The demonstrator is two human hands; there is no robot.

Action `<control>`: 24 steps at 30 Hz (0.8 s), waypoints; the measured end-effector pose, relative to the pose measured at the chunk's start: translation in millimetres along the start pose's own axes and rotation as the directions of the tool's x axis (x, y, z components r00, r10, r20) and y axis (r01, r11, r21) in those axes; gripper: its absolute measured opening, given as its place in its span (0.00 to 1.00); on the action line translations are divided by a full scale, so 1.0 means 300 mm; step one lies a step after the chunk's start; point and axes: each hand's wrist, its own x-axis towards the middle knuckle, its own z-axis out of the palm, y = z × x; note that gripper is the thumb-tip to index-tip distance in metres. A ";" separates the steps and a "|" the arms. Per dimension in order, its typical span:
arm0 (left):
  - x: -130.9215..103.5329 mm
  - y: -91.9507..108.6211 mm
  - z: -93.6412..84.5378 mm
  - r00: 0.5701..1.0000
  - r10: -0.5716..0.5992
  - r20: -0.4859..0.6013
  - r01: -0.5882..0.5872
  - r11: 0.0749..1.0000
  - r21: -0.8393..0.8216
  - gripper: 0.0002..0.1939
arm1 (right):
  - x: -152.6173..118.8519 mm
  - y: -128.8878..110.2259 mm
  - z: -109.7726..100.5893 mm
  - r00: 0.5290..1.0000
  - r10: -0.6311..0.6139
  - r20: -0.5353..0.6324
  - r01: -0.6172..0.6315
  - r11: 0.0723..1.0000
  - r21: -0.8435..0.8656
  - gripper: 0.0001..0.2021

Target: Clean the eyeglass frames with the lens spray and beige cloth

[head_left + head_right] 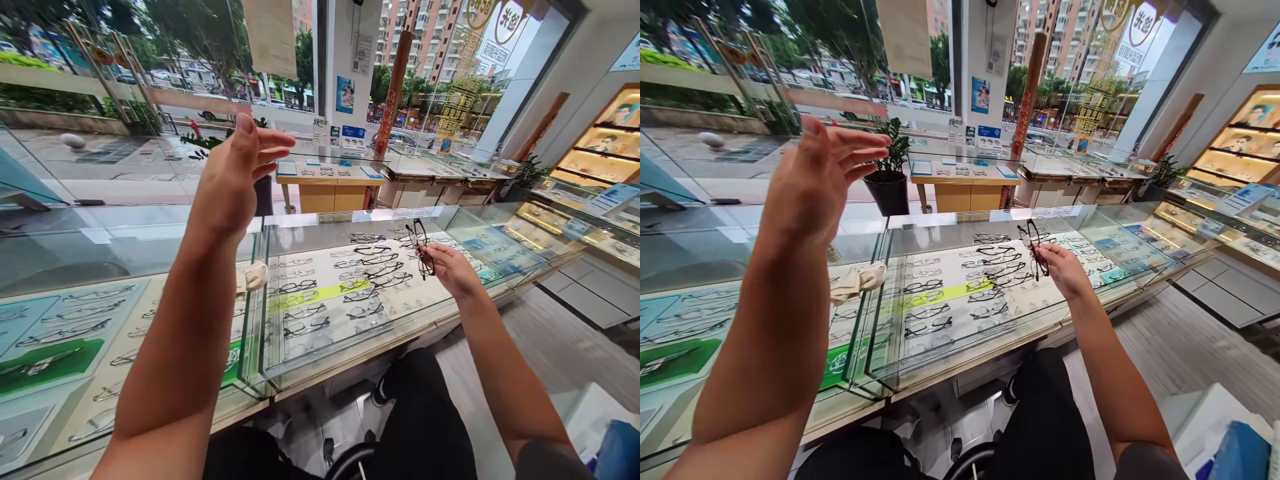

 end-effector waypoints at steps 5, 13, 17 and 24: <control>-0.001 -0.007 -0.002 1.000 0.028 -0.007 -0.027 1.000 0.011 0.40 | 0.046 0.015 -0.188 0.972 0.079 -0.220 -0.086 0.996 -0.020 0.16; -0.008 -0.013 0.005 0.996 0.086 -0.003 -0.085 0.991 0.103 0.40 | 0.127 0.031 -0.277 0.889 0.327 -0.321 -0.308 0.945 0.111 0.05; -0.007 -0.019 0.004 0.996 0.088 0.008 -0.088 0.988 0.126 0.40 | 0.141 0.048 -0.264 0.891 0.377 -0.254 -0.342 0.924 0.169 0.06; -0.008 -0.022 0.009 0.997 0.072 -0.001 -0.071 0.991 0.116 0.34 | 0.163 0.095 -0.230 0.887 0.412 -0.208 -0.385 0.909 0.160 0.12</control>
